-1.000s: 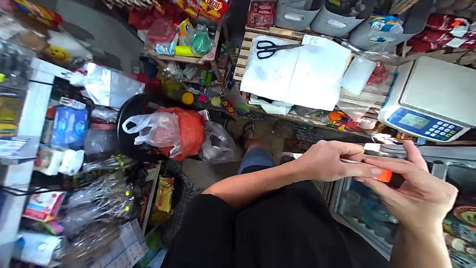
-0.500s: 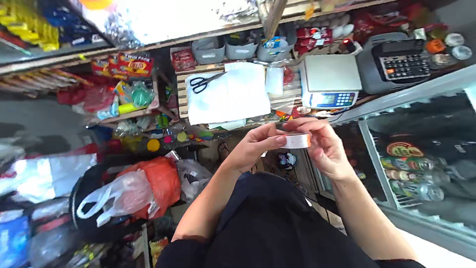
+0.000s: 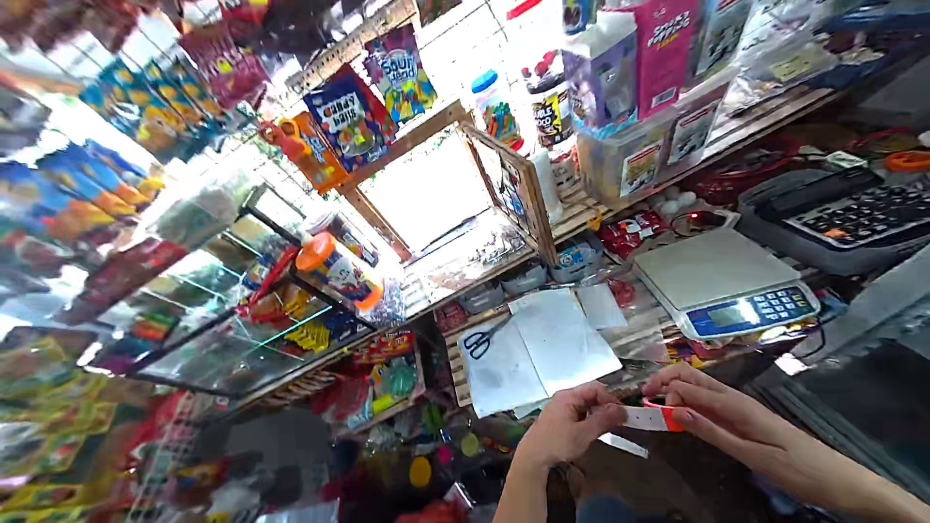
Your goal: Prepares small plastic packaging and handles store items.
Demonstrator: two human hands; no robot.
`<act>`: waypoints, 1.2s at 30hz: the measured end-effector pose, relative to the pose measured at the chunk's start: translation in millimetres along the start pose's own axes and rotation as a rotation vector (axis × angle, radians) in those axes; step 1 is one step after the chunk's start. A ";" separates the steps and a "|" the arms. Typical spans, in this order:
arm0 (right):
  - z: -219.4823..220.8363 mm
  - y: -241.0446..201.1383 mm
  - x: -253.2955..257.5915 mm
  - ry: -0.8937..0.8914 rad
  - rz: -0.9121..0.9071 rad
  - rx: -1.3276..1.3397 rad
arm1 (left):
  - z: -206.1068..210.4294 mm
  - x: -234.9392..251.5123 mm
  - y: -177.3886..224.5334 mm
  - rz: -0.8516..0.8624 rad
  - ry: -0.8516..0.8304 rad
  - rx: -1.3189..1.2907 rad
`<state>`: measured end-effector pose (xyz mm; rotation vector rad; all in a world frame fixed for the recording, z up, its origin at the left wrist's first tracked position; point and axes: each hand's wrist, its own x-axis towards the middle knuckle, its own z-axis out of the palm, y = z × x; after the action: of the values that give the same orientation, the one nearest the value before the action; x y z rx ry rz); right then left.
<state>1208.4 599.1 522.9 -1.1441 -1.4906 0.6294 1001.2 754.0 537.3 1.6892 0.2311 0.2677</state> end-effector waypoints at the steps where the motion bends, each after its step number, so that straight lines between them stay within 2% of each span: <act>1: -0.2 -1.2 2.8 -0.005 0.002 -0.003 | -1.9 2.3 4.9 -0.013 -0.045 0.047; 10: -25.4 -23.7 27.2 -0.052 0.037 -0.014 | 1.7 42.1 49.9 0.066 -0.088 0.067; 18: -33.2 -33.2 26.2 -0.091 0.125 0.009 | -1.7 51.3 56.3 0.074 -0.170 -0.002; 23: -25.5 -36.6 27.6 -0.065 0.163 -0.061 | -1.3 52.1 55.0 0.103 -0.168 0.106; 27: -13.5 -30.6 20.2 0.008 0.089 -0.196 | 1.5 50.3 48.1 0.132 -0.166 0.253; 31: 7.1 -21.9 19.3 0.147 0.074 -0.213 | 10.3 44.0 35.8 0.123 -0.034 0.115; 36: 35.0 -5.3 17.2 0.315 0.204 -0.163 | 22.1 35.7 19.2 -0.006 0.160 -0.056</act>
<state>1174.7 619.2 525.9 -1.4624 -1.1808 0.4442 1041.9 741.5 555.0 1.6125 0.3446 0.4024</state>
